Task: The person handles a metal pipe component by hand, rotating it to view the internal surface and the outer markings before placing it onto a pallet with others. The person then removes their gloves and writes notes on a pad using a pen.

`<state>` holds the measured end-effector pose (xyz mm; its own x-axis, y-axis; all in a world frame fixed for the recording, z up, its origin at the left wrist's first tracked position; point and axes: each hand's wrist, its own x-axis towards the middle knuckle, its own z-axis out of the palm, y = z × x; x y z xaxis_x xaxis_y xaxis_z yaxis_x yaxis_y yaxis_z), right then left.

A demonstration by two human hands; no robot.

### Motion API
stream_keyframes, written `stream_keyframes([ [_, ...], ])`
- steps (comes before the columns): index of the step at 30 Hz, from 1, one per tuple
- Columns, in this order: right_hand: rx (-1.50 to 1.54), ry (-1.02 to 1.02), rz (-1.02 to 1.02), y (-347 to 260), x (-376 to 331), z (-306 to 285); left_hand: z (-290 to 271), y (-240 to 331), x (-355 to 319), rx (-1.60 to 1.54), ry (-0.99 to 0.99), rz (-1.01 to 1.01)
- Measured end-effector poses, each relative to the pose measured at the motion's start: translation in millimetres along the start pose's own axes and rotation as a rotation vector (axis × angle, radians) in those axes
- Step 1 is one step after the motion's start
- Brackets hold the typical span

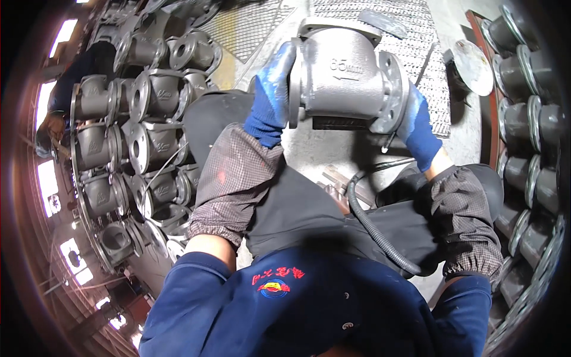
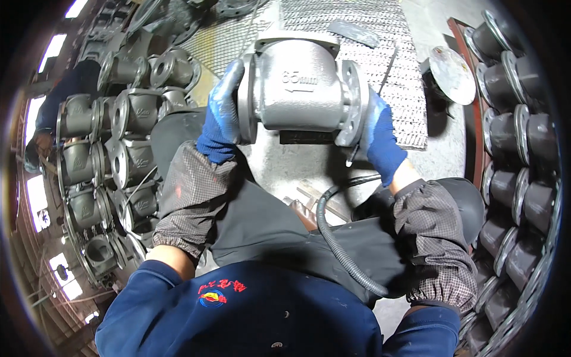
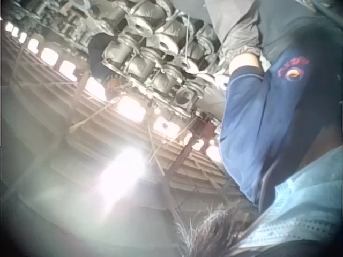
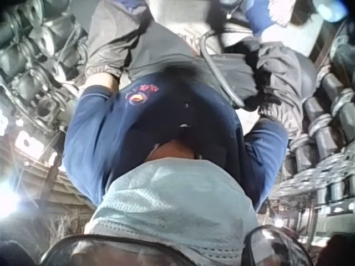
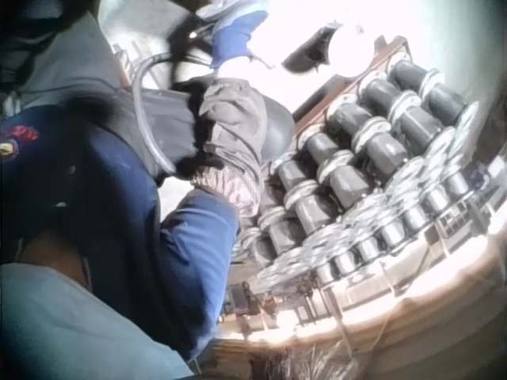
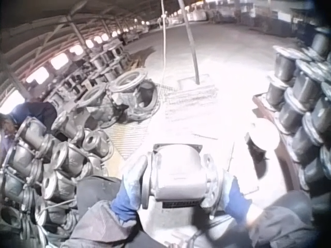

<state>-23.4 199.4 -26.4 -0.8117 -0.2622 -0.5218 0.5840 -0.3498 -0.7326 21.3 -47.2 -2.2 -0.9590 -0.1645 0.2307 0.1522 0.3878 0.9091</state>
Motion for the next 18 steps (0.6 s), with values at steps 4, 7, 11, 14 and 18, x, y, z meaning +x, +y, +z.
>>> stream_keyframes([
  [4, 0.037, 0.035, 0.075, 1.3, -2.4, 3.4, 1.3, -4.1, -6.6, -0.244, 0.103, -0.146],
  [7, -0.185, -0.155, -0.226, -2.0, -14.5, -12.6, -6.5, 12.2, -8.0, 0.114, -0.168, -0.016],
  [11, -1.131, -0.263, -0.740, -26.9, -32.0, -16.0, 6.3, 23.7, -5.3, 0.036, -0.118, 0.056],
  [14, -1.266, -0.257, -0.776, -27.3, -30.5, -31.0, 11.8, 32.7, -10.6, -0.319, -0.086, -0.167],
  [18, -1.325, -0.230, -0.746, -30.2, -27.1, -45.1, 6.0, 52.2, -10.6, 0.199, -0.225, 0.238],
])
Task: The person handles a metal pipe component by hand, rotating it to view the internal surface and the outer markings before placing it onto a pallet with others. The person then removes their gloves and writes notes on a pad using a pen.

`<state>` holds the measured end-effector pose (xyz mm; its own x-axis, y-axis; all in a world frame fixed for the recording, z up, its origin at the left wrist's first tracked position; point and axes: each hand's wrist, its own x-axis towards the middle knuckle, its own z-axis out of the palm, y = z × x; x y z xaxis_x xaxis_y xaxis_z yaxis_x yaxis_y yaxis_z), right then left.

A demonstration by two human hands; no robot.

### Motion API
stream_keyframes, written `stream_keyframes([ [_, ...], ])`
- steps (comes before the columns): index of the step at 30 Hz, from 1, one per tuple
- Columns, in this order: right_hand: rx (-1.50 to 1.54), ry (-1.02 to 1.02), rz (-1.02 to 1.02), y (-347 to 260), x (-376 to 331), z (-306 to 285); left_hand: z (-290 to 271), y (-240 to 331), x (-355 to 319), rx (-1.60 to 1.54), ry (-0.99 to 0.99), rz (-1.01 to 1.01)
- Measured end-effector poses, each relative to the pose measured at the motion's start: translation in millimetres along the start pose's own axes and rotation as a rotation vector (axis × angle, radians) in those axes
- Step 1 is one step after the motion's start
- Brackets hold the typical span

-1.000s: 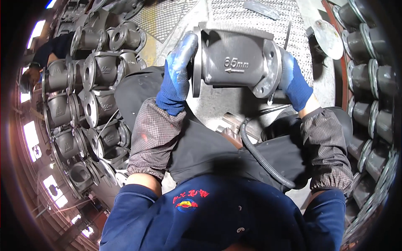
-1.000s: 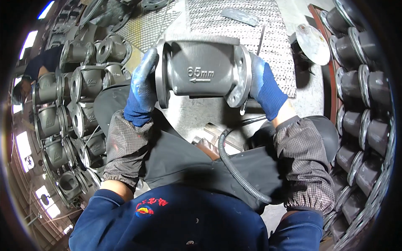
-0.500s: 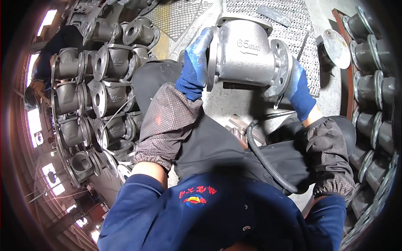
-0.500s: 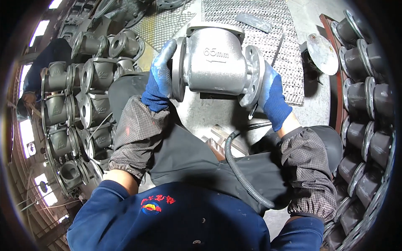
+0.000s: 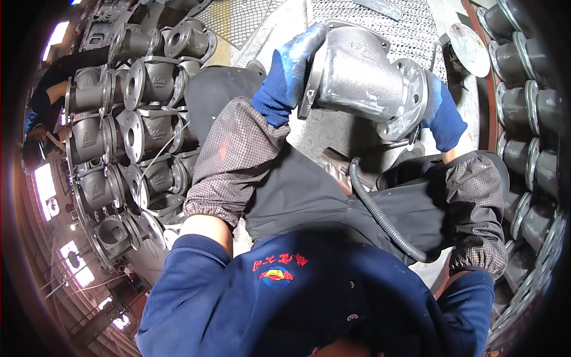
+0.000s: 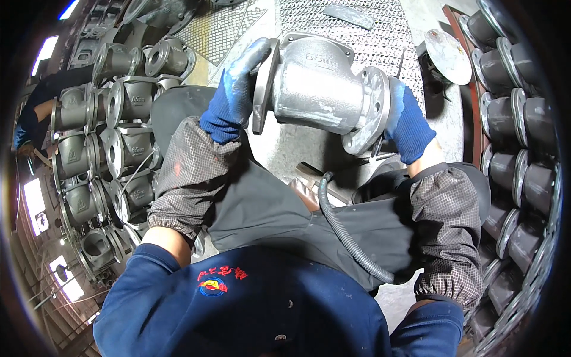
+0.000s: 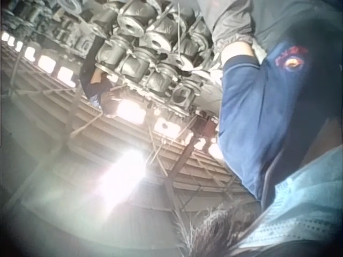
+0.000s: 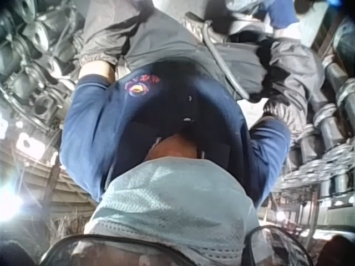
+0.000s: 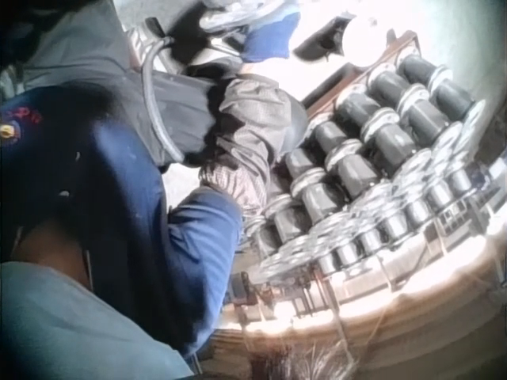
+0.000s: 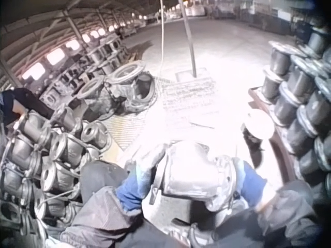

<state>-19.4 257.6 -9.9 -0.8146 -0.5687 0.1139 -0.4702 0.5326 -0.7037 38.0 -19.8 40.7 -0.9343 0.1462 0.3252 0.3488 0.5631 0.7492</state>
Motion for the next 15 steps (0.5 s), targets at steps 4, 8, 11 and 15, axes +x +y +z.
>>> stream_keyframes([
  [4, -0.007, -0.043, 0.029, 19.2, 11.1, 2.5, 10.4, -8.9, 7.0, -0.487, 0.018, -0.055],
  [8, 1.005, -0.098, 0.399, 19.0, 32.7, -2.8, 14.5, 12.9, 34.0, -1.151, 0.261, -0.745],
  [11, 1.535, 0.064, 0.773, 3.4, 45.9, -5.8, 13.7, 7.4, 34.0, -1.133, 0.251, -0.628],
  [15, 0.349, 0.046, -0.099, 32.4, 29.2, -7.4, 13.6, -13.1, 40.8, -0.475, 0.081, -0.265],
])
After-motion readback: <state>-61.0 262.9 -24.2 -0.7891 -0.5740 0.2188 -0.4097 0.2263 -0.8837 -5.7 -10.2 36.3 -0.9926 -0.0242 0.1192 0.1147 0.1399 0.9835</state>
